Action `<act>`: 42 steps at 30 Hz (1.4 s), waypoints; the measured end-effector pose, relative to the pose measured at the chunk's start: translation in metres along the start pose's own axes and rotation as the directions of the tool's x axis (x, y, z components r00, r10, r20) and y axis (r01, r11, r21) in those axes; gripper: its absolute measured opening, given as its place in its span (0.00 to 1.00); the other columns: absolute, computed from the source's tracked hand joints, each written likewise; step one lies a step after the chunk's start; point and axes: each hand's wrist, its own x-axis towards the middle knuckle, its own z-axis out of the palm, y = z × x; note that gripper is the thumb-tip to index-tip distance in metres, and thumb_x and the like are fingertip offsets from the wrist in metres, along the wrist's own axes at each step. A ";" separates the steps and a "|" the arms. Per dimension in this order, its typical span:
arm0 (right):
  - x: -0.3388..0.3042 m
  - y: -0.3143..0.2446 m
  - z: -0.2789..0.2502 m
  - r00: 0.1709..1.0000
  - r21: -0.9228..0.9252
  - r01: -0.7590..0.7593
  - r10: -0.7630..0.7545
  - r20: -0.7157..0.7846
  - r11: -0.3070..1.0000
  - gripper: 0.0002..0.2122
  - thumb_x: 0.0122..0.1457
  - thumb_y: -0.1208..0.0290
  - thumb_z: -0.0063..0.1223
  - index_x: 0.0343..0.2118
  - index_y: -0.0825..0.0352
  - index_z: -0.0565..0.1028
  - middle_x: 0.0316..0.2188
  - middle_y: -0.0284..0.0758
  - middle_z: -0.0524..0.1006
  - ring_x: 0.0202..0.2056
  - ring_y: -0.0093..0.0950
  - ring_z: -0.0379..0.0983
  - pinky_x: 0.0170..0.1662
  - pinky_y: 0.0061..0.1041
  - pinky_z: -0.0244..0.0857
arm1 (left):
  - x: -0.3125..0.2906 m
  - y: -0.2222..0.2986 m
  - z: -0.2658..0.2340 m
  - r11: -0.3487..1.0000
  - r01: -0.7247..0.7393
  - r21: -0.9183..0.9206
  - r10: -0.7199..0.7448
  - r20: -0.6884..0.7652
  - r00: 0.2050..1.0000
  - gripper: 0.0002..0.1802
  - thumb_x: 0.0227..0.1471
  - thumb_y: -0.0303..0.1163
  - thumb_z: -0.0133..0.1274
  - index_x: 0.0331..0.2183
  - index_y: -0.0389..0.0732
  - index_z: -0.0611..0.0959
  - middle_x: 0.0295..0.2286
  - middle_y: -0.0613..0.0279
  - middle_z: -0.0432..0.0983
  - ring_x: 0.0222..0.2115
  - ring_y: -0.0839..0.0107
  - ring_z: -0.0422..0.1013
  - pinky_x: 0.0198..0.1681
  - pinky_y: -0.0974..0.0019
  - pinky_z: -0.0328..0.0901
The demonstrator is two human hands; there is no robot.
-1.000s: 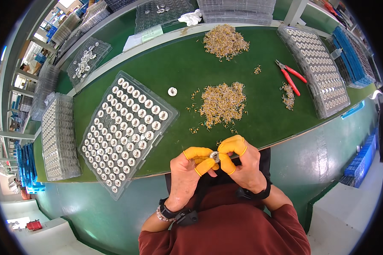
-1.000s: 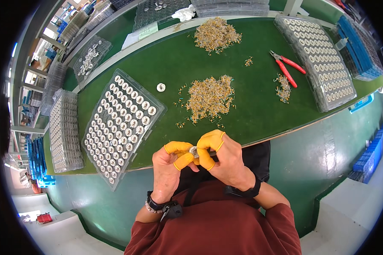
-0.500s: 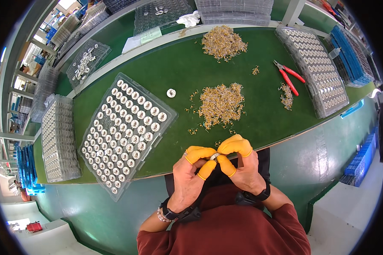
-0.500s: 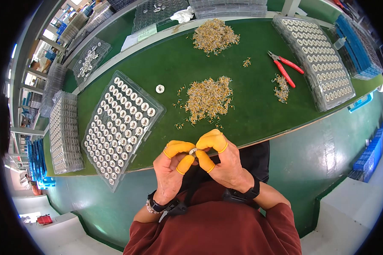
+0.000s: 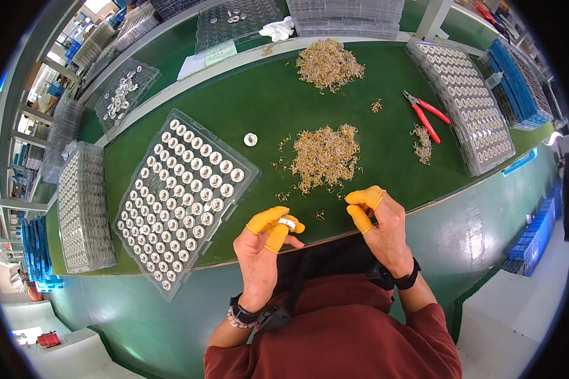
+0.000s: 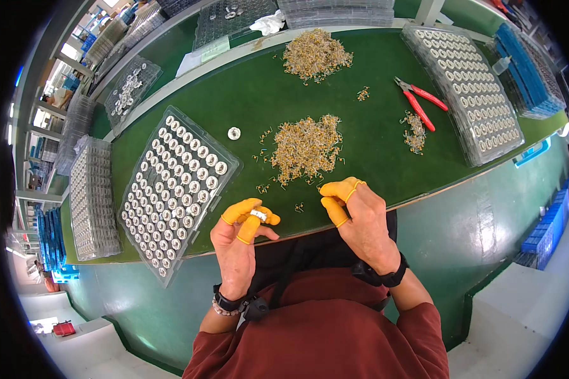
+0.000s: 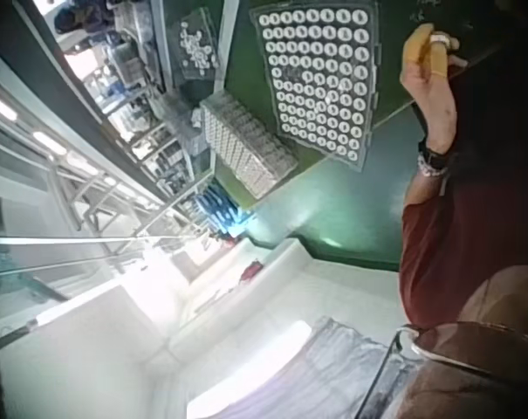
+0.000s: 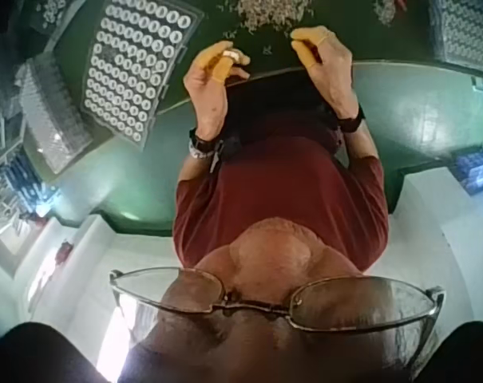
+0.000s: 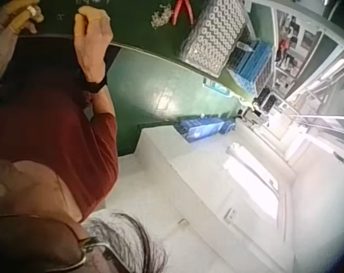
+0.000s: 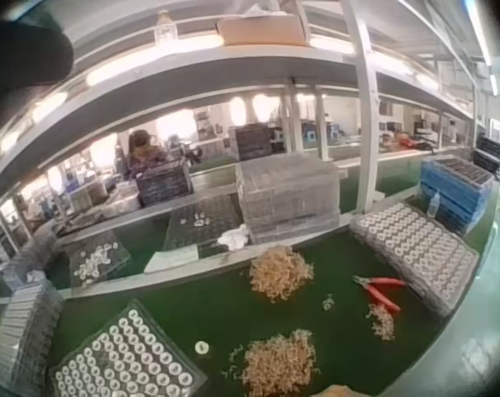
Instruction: Manually assembling small electronic components by inserting pins into circular bases.
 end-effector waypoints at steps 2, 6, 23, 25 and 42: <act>-0.001 0.003 0.001 0.994 -0.095 0.090 -0.084 0.065 0.991 0.10 0.46 0.80 0.61 0.33 0.64 0.76 0.25 0.36 0.74 0.27 0.36 0.71 0.30 0.30 0.67 | 0.000 0.000 0.000 1.000 -0.009 0.006 0.009 -0.015 1.000 0.12 0.57 0.19 0.48 0.44 0.33 0.77 0.34 0.57 0.75 0.35 0.68 0.74 0.30 0.68 0.73; 0.001 -0.009 0.012 0.977 -0.226 0.175 -0.141 0.159 0.958 0.09 0.45 0.72 0.63 0.30 0.64 0.75 0.25 0.35 0.71 0.28 0.35 0.70 0.31 0.32 0.67 | 0.000 0.000 0.002 1.000 -0.022 0.014 0.022 -0.022 1.000 0.12 0.58 0.21 0.46 0.45 0.34 0.76 0.35 0.57 0.74 0.35 0.69 0.73 0.31 0.68 0.72; 0.006 -0.007 0.016 0.976 -0.056 -0.004 0.016 0.218 0.998 0.07 0.46 0.82 0.58 0.29 0.68 0.73 0.25 0.35 0.72 0.23 0.31 0.71 0.28 0.26 0.65 | -0.005 -0.003 0.006 0.995 0.047 0.087 -0.051 0.045 0.998 0.13 0.59 0.20 0.44 0.45 0.36 0.76 0.35 0.58 0.74 0.33 0.72 0.72 0.30 0.71 0.71; 0.007 -0.015 0.009 0.917 0.160 -0.287 0.222 0.332 0.945 0.07 0.48 0.84 0.56 0.30 0.69 0.73 0.26 0.32 0.73 0.22 0.22 0.70 0.29 0.21 0.65 | -0.005 -0.003 0.005 0.993 0.084 0.087 -0.092 0.093 0.991 0.13 0.58 0.19 0.44 0.46 0.35 0.75 0.35 0.58 0.74 0.33 0.72 0.72 0.30 0.71 0.71; -0.011 -0.011 0.022 0.934 0.586 -0.343 0.201 0.295 0.734 0.04 0.52 0.79 0.57 0.31 0.66 0.74 0.25 0.25 0.71 0.25 0.14 0.64 0.28 0.15 0.59 | -0.010 -0.004 0.010 0.975 0.221 0.010 -0.220 0.143 0.965 0.11 0.52 0.19 0.55 0.39 0.31 0.76 0.32 0.58 0.76 0.29 0.72 0.74 0.27 0.71 0.72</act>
